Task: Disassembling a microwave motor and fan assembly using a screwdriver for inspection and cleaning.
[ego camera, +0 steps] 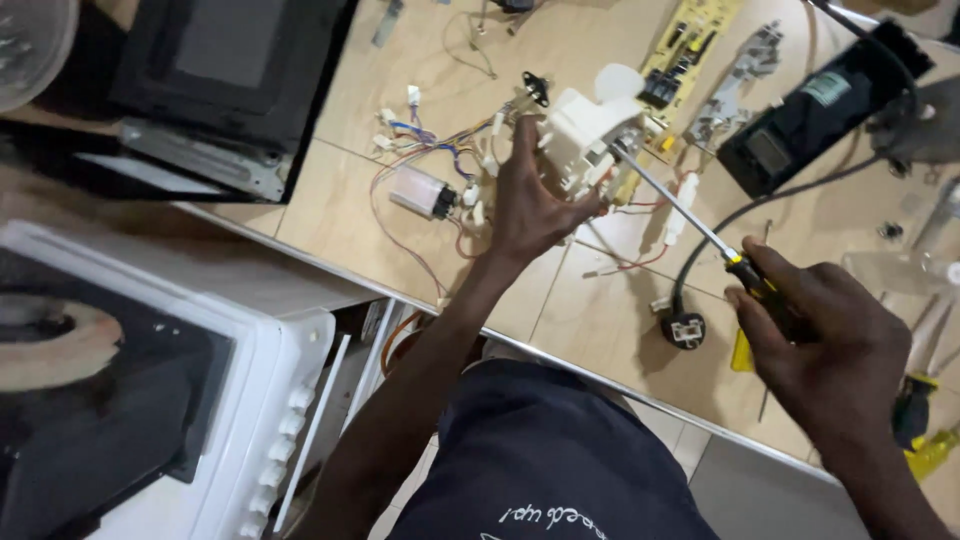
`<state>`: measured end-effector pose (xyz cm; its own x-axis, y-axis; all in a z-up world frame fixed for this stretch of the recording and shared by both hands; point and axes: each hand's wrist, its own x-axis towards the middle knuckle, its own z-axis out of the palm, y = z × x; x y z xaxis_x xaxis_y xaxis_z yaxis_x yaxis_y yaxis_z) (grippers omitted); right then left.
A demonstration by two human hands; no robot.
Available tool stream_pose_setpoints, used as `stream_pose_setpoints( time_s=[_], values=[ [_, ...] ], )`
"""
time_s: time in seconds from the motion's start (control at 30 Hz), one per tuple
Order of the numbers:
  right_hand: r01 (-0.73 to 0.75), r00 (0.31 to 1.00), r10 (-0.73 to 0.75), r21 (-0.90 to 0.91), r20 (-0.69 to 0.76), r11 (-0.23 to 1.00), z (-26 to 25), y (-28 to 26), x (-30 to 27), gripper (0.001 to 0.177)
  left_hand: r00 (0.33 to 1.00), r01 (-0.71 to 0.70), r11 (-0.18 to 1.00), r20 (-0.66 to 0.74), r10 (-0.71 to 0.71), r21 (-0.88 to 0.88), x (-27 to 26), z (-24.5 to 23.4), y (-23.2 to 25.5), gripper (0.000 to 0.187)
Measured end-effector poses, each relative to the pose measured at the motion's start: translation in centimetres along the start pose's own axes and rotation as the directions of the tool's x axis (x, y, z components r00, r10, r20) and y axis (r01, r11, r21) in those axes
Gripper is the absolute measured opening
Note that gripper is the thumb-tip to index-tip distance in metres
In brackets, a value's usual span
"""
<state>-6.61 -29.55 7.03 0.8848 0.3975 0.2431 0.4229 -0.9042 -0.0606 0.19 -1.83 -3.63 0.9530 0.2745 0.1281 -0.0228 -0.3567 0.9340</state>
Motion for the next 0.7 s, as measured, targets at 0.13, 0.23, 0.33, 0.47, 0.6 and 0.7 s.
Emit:
stream_pose_setpoints(
  time_s=[0.13,0.23,0.33,0.47,0.6,0.7],
  values=[
    [-0.793,0.595,0.181,0.609,0.783,-0.029,0.1,1.3,1.0,0.053,0.996,-0.059,0.986,0.059,0.069,-0.153,-0.1,0.1,-0.8,0.084],
    [-0.785,0.540,-0.126,0.445,0.832,-0.430,2.3,3.2,-0.1,0.058,0.994,-0.054,0.983,0.079,0.069,-0.178,-0.2,0.2,-0.7,0.086],
    [-0.830,0.482,-0.089,0.421,0.872,-0.365,1.6,1.9,1.0,0.057,0.994,-0.048,0.993,0.091,0.058,-0.108,0.0,0.0,-0.7,0.082],
    [-0.526,0.818,0.316,0.403,0.481,0.749,-0.1,-0.9,1.1,0.033,0.991,0.003,0.999,0.130,0.002,-0.040,0.6,-0.6,-0.7,0.090],
    [-0.045,0.997,0.059,-0.257,0.049,0.965,1.6,-1.2,-1.6,0.040,0.987,-0.043,0.993,0.147,0.059,-0.108,0.6,-0.6,-0.7,0.090],
    [-0.057,0.998,0.060,-0.075,0.037,0.996,0.2,-1.5,0.8,0.048,0.995,0.005,0.996,0.096,0.004,-0.094,1.0,-0.7,-0.2,0.094]
  ],
)
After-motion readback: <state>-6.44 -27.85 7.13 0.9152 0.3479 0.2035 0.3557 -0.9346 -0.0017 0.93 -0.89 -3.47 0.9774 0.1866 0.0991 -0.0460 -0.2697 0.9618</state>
